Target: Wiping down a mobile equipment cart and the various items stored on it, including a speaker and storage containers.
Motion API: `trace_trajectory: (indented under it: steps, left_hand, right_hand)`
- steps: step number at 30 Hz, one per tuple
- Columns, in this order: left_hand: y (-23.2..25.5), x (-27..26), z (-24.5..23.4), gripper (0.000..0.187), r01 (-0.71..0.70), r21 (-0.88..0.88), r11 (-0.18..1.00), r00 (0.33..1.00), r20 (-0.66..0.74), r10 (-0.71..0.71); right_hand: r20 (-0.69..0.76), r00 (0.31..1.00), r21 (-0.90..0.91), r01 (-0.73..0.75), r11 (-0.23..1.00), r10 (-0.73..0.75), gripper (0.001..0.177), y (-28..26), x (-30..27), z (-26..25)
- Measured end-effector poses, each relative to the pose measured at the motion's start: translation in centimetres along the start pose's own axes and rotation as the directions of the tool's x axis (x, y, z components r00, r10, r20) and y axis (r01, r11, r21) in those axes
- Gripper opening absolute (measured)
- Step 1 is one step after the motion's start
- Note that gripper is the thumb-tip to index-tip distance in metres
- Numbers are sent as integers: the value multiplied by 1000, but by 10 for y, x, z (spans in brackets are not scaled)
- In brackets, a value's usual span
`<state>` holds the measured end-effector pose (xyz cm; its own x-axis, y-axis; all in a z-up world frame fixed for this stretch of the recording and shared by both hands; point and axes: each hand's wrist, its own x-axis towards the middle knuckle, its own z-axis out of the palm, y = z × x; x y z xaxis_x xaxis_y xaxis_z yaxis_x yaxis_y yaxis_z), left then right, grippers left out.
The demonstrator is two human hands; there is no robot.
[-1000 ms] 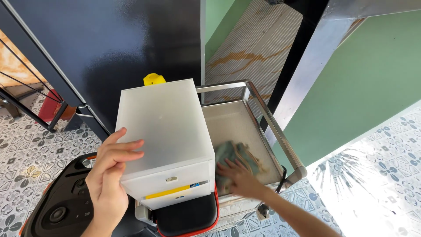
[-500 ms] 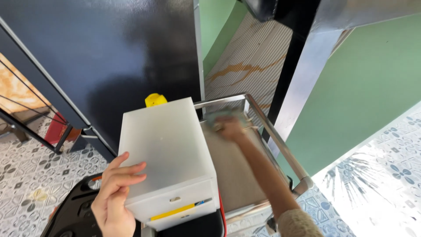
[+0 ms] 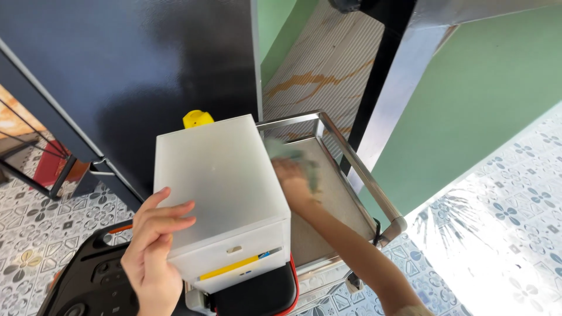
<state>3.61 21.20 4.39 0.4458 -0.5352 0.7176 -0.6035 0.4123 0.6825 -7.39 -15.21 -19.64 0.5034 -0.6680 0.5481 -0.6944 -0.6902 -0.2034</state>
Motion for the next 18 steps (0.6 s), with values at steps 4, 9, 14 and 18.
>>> trace_trajectory:
  steps: [4, 9, 14, 18]
  left_hand:
    - [2, -4, -3, 34, 51, 27, 998, 998, -35, -50]
    - [0, -3, -6, 36, 35, 67, 997, 999, -17, -34]
    - [0, -4, -5, 35, -4, 34, 999, 1000, -19, 5]
    - [1, -4, -4, 35, -25, 25, 999, 999, -21, 26]
  right_hand:
    - [706, 699, 123, -279, 952, 114, 63, -28, 27, -63]
    - [439, 768, -43, -501, 865, 466, 47, 94, 31, -60]
    - [247, 789, 146, -604, 783, 563, 46, 128, 3, -66]
    - [129, 902, 32, -419, 907, 412, 52, 91, -10, -102]
